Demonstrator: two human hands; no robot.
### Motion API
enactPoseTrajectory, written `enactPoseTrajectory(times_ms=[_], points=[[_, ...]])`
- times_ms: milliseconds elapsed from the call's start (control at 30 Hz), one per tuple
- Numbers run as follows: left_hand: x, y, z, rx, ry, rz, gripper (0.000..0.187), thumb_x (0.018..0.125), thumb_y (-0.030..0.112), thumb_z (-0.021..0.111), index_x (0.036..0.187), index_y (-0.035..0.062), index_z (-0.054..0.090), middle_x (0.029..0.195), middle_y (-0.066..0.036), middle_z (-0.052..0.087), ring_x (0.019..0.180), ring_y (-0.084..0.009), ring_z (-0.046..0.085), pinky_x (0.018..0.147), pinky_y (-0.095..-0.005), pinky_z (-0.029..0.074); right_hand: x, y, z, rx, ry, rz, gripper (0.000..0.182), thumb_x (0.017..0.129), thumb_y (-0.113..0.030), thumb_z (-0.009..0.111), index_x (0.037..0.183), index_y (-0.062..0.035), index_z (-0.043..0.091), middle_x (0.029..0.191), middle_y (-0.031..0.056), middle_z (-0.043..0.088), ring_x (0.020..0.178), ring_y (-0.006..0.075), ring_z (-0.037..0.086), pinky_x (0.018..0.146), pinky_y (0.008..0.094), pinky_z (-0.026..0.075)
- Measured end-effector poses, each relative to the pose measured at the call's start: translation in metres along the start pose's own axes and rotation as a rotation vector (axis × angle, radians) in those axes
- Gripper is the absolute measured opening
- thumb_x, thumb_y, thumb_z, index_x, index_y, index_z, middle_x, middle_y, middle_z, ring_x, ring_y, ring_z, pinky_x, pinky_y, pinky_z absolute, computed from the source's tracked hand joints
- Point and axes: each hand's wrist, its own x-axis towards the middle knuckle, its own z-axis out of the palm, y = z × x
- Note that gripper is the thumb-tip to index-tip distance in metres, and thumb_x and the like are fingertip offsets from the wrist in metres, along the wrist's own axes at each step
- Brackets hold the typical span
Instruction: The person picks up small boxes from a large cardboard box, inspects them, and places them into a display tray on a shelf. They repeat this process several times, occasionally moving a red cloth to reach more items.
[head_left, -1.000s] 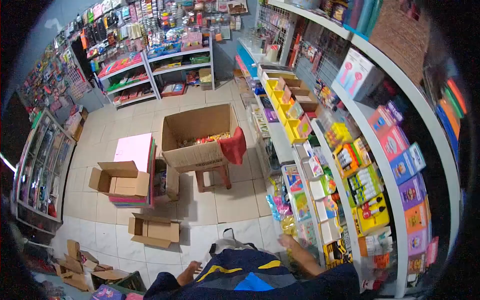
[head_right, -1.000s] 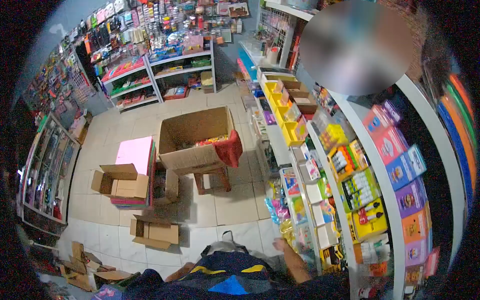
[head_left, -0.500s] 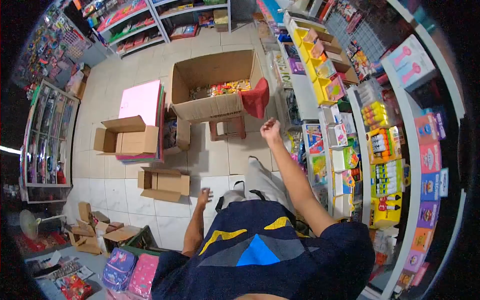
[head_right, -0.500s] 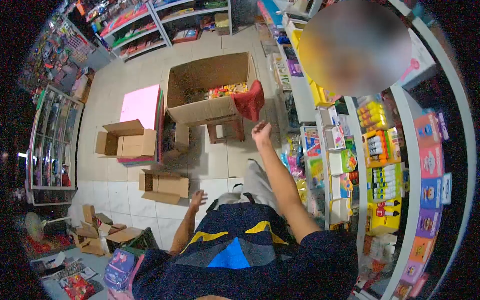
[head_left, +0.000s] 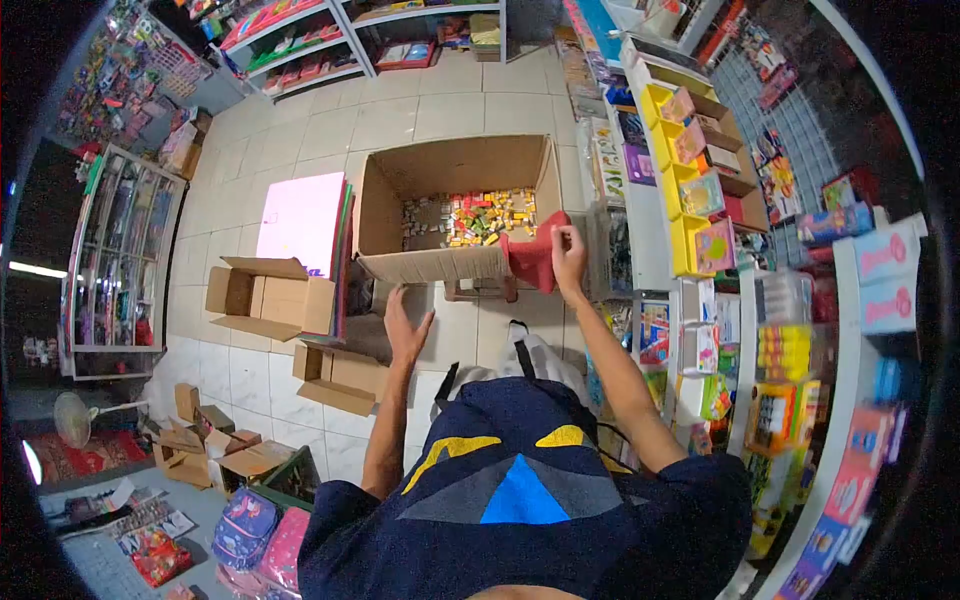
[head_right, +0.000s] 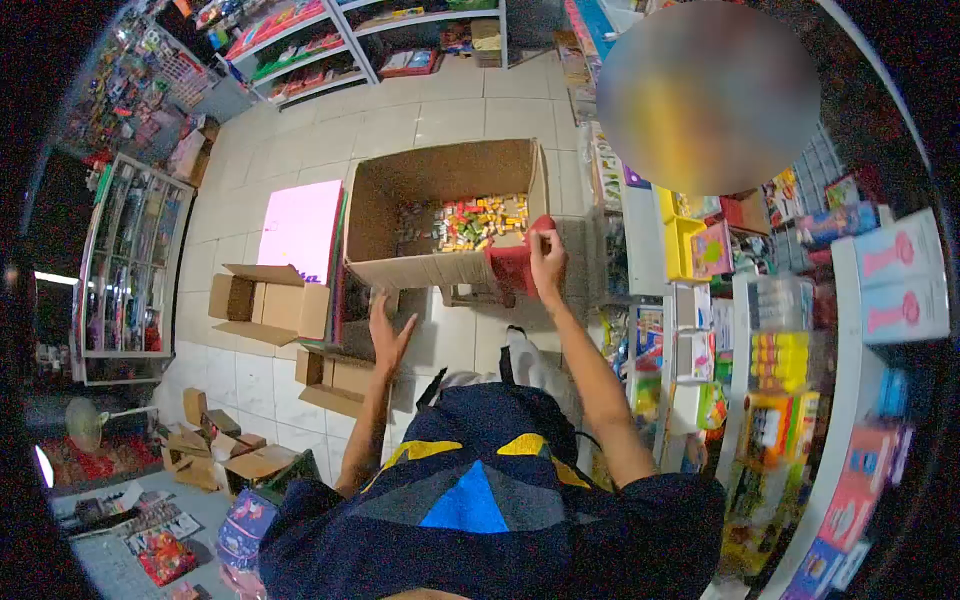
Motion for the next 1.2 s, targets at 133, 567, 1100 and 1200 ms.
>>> enactPoseTrajectory(times_ms=[133, 567, 1100, 1200], points=[[0.074, 0.026, -0.007, 0.151, -0.146, 0.183, 0.068, 0.065, 0.029, 0.072, 0.122, 0.0093, 0.039, 0.134, -0.010, 0.034, 0.124, -0.0311, 0.029, 0.101, -0.0438, 0.024, 0.024, 0.014, 0.002, -0.389, -0.339, -0.351, 0.016, 0.079, -0.022, 0.058, 0.080, -0.0059, 0.056, 0.082, 0.0086, 0.056, 0.081, 0.0237, 0.052, 0.074, 0.0356, 0.037], [0.170, -0.056, 0.066, 0.431, -0.787, 0.249, 0.038, 0.068, 0.039, 0.066, 0.070, 0.0017, 0.062, 0.071, -0.017, 0.061, 0.072, -0.0317, 0.062, 0.062, -0.0406, 0.049, 0.035, 0.030, 0.023, -0.763, -0.743, -0.315, 0.025, 0.083, -0.026, 0.047, 0.079, -0.0055, 0.061, 0.080, 0.0093, 0.062, 0.078, 0.0262, 0.055, 0.074, 0.0396, 0.035], [0.183, -0.064, 0.063, 0.405, -0.876, 0.209, 0.012, 0.072, 0.019, 0.057, 0.070, 0.0089, 0.064, 0.068, -0.014, 0.062, 0.065, -0.0290, 0.062, 0.056, -0.0410, 0.046, 0.071, 0.187, 0.132, -0.899, -1.314, 0.390, 0.017, 0.075, -0.014, 0.055, 0.089, -0.0067, 0.061, 0.091, 0.0123, 0.063, 0.087, 0.0277, 0.060, 0.078, 0.0380, 0.045], [0.185, -0.051, 0.059, 0.393, -0.972, 0.157, 0.010, 0.072, 0.017, 0.056, 0.073, 0.0105, 0.064, 0.068, -0.013, 0.061, 0.066, -0.0281, 0.062, 0.057, -0.0405, 0.046, 0.050, 0.262, 0.134, -0.875, -1.338, 0.304, 0.020, 0.074, -0.014, 0.056, 0.092, -0.0083, 0.061, 0.093, 0.0110, 0.062, 0.090, 0.0279, 0.058, 0.080, 0.0389, 0.044]])
